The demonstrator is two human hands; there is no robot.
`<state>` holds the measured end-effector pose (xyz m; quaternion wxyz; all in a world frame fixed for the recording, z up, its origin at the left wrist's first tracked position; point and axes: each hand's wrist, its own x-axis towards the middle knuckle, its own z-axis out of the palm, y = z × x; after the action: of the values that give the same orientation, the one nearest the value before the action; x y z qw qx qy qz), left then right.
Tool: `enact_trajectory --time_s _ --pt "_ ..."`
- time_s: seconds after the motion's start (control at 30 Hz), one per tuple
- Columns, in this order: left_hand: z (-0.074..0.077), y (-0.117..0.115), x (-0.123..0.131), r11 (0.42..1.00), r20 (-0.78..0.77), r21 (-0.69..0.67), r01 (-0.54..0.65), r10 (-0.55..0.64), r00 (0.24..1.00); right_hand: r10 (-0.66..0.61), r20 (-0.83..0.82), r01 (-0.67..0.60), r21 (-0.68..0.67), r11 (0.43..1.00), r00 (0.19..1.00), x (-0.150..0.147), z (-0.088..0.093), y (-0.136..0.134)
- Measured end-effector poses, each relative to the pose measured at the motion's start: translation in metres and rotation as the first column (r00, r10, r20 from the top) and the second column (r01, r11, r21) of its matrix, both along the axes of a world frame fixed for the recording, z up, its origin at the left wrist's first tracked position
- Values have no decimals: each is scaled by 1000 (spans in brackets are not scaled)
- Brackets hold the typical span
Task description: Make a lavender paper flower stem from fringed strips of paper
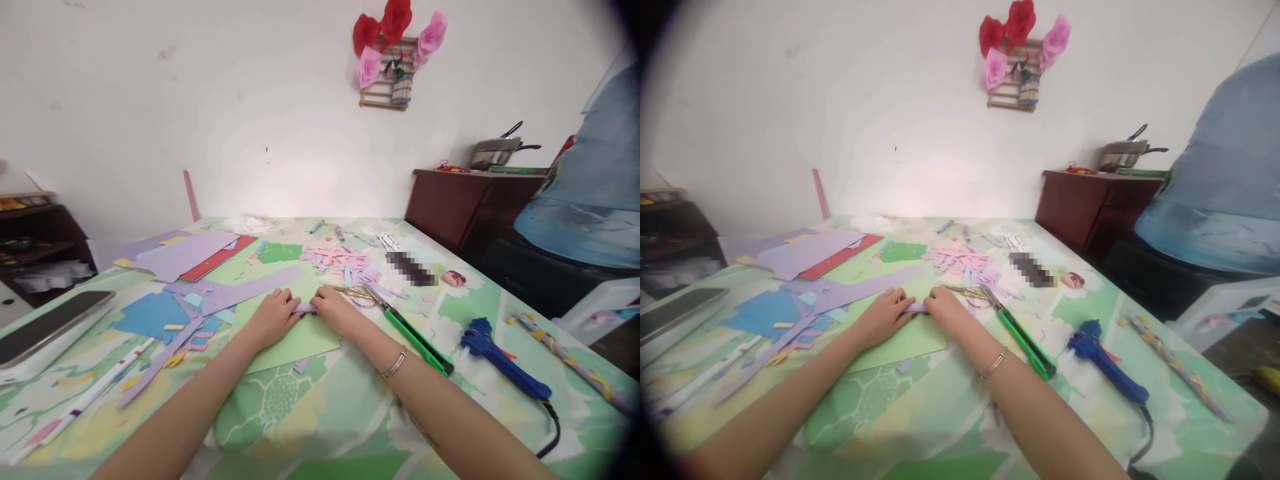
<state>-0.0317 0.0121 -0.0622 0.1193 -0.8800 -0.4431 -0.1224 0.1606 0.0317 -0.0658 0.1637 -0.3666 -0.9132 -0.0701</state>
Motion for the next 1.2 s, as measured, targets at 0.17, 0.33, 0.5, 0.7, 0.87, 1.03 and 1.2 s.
enact_trajectory --time_s 0.17,0.33,0.5,0.7,0.87,1.03,1.2 --pt "2 0 2 1000 -48 8 19 -19 999 13 81 -15 31 999 997 -2 3 -3" --pt "2 -1 5 998 -147 55 -20 28 989 15 96 -17 29 999 995 -4 9 -8" --pt "1 -5 7 992 -194 8 -126 125 973 5 96 -12 71 997 995 -1 20 -13" --pt "2 -8 10 991 -204 51 -122 130 970 -6 22 5 30 1000 1000 4 24 -13" --pt "5 -6 11 986 -135 165 0 22 991 -30 -43 32 43 999 999 5 28 -15" --pt "2 -10 14 991 46 29 -129 127 991 -15 -529 10 -11 1000 849 6 37 -21" --pt "3 -21 20 989 240 -33 -142 146 960 -91 -917 -376 -248 893 389 -2 39 -26"
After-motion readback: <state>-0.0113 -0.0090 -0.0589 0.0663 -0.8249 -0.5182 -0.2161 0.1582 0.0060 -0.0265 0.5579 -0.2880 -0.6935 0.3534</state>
